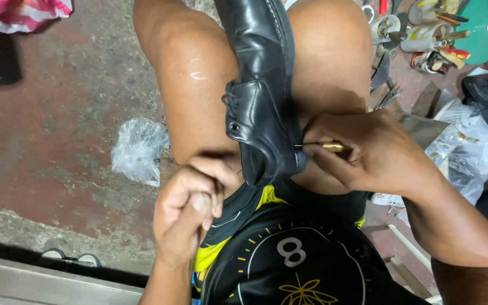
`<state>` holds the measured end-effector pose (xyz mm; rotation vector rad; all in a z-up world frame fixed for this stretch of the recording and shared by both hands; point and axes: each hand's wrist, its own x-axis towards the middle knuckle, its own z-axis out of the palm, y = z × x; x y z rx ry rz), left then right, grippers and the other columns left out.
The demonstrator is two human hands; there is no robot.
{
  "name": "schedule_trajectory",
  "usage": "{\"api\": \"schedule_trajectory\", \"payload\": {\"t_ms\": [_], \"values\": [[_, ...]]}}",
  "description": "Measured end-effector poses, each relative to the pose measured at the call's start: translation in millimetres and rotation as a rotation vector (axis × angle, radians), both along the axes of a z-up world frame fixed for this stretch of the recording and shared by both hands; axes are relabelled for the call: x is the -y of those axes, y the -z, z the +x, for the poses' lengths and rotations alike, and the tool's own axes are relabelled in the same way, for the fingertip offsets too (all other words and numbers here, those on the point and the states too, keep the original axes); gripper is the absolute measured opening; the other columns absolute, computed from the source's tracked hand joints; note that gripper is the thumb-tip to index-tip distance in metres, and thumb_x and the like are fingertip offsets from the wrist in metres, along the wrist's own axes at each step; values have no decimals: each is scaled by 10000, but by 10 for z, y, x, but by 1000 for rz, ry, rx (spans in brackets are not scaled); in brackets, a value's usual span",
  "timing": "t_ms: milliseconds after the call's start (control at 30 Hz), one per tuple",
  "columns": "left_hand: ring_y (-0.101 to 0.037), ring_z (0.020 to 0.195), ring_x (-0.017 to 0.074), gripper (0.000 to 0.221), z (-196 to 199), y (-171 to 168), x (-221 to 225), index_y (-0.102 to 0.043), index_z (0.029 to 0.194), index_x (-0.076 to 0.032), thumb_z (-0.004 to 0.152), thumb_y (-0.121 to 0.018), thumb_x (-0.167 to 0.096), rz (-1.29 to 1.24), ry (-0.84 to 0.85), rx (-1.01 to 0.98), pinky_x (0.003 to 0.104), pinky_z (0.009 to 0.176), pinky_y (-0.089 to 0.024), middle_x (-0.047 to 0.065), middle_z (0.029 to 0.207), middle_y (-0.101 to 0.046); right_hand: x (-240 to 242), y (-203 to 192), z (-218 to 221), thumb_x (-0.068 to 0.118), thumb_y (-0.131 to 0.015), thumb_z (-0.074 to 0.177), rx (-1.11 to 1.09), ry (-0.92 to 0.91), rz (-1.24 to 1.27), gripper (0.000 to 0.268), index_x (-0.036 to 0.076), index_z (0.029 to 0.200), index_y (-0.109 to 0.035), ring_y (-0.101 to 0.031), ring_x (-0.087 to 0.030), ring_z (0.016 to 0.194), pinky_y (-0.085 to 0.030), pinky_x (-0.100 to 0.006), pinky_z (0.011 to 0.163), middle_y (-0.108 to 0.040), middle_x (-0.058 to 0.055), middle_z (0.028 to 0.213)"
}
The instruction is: The person stitches the sole of a black leather shoe using a hand needle and thread, pulling the thread tight through the leather at the side of the shoe.
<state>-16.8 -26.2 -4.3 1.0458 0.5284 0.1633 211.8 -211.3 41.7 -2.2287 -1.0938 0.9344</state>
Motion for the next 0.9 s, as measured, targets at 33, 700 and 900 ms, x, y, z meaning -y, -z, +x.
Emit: {"api": "schedule_trajectory", "payload": {"t_ms": [33, 700, 900], "values": [[-525, 679, 68, 133, 37, 25, 14, -669, 1036, -23, 1031, -568, -110, -110, -7, -65, 246, 566, -390, 79, 974, -687, -13, 16, -20, 136, -740, 815, 5, -8, 14, 113, 83, 909, -705, -683, -186, 509, -518, -320, 485, -706, -54, 701], [-577, 490, 184, 100, 637, 48, -75, -636, 736, 24, 815, -605, -29, 586, 512, -513, 391, 516, -471, 152, 567, -604, 77, 276, -208, 175, -667, 923, 282, -247, 289, 142, 95, 1030, -620, -705, -233, 832, -532, -394, 661, -646, -47, 920], [-662, 556, 306, 82, 688, -48, -61, -663, 773, 17, 798, -633, -55, 672, 535, -539, 413, 573, -498, 201, 651, -648, -11, 37, -270, 109, -637, 820, 290, -214, 218, 168, 78, 975, -582, -679, -267, 885, -534, -395, 754, -622, -83, 908]]}}
